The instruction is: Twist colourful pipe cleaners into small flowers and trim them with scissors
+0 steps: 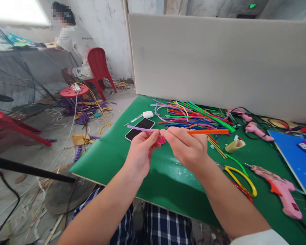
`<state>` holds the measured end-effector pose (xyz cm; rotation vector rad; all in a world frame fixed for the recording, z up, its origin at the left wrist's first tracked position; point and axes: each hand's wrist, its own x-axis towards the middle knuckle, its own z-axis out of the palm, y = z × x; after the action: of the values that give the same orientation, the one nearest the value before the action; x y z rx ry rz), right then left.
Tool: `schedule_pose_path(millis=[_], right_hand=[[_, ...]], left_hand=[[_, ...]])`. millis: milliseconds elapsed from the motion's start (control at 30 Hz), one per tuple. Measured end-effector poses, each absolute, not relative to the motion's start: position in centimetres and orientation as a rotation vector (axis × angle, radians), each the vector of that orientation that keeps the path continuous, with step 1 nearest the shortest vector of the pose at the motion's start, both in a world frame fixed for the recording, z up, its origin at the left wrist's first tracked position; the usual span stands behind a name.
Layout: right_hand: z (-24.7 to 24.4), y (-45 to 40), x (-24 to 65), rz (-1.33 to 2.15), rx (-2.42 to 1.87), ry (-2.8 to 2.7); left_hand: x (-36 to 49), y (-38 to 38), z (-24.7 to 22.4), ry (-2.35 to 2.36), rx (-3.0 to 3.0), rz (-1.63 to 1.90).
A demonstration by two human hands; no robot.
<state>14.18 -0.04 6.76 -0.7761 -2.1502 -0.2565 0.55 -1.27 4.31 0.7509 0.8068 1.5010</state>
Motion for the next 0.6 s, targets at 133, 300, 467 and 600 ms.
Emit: schedule_pose_path(millis=[133, 300, 467, 600], right_hand=[[6.4, 0.6, 14.1, -0.130, -0.797, -2.096], [7.6, 0.5, 13.8, 0.779, -0.913, -1.947], [8.5, 0.1, 14.1, 1.288, -0.911, -1.839], [8.9, -0.1, 14.4, 1.430, -0.921, -1.826]], left_hand=[[0.1, -1.3, 4.7, 0.841, 0.845, 1.455], [-1.4, -1.6, 5.1, 1.073, 1.558, 1.802], [-3.1, -1.4, 5.8, 0.942, 2.084, 1.767], [-3.7, -1.4, 6.3, 0.827, 2.270, 1.704]])
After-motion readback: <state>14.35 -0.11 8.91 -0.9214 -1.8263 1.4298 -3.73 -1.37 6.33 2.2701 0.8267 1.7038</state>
